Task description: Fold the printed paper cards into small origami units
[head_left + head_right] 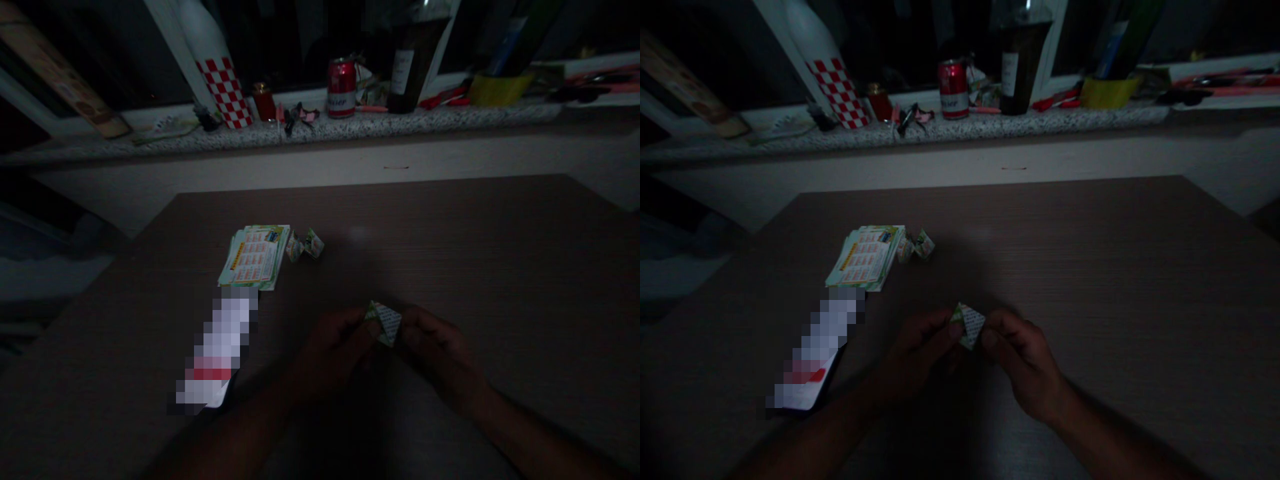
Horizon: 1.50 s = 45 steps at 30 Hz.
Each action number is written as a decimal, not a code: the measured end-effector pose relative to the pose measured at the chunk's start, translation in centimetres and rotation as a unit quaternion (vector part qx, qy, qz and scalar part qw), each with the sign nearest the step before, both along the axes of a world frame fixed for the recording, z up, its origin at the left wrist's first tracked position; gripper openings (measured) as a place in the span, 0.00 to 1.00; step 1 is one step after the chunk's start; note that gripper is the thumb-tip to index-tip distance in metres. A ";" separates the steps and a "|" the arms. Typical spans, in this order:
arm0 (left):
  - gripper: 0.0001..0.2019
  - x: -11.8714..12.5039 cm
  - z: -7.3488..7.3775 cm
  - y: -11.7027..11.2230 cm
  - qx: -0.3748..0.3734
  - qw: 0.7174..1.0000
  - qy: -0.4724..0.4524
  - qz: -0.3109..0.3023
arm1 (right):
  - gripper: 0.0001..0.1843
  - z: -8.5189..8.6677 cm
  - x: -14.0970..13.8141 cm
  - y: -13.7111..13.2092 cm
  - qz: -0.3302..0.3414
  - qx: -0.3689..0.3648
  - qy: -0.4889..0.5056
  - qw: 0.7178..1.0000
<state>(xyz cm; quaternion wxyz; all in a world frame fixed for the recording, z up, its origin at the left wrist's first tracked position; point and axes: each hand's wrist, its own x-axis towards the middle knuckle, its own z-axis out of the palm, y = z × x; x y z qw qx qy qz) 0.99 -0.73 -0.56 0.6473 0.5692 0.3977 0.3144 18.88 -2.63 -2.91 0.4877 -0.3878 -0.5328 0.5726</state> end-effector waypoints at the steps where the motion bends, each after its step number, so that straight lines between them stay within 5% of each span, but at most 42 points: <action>1: 0.18 0.0 -0.1 0.1 -0.008 1.000 -0.012 0.004 | 0.05 0.0 0.0 0.1 -0.021 0.012 -0.003 1.000; 4: 0.18 0.0 -0.3 0.4 -0.042 0.998 -0.045 0.008 | 0.15 0.0 0.0 0.6 -0.060 0.099 -0.048 0.992; 8: 0.20 0.1 -0.2 0.4 -0.046 0.999 -0.016 0.011 | 0.10 0.5 0.1 1.0 -0.054 0.195 -0.132 0.970; 13: 0.16 0.0 0.4 0.0 0.166 0.973 0.116 0.113 | 0.06 0.8 0.2 1.1 -0.065 0.194 -0.151 0.967; 16: 0.07 -0.1 0.5 -0.2 0.280 0.945 0.121 0.119 | 0.05 0.5 0.2 1.0 -0.057 0.184 -0.134 0.972; 19: 0.10 0.0 0.5 -0.3 0.332 0.929 0.123 0.105 | 0.04 0.2 0.2 0.8 -0.059 0.181 -0.140 0.972; 29: 0.06 0.2 0.5 0.0 0.291 0.947 0.117 0.071 | 0.05 0.8 0.2 0.6 -0.053 0.173 -0.162 0.970; 39: 0.12 -0.2 0.5 0.0 0.188 0.973 0.133 0.027 | 0.02 0.8 -0.3 0.5 -0.134 0.111 -0.144 0.974; 43: 0.08 -0.5 0.3 0.0 0.250 0.960 0.118 0.044 | 0.02 1.2 -0.3 0.6 -0.143 0.079 -0.116 0.980; 45: 0.15 -0.6 0.2 0.0 0.311 0.943 0.102 0.054 | 0.03 1.3 -0.3 0.6 -0.139 0.061 -0.102 0.983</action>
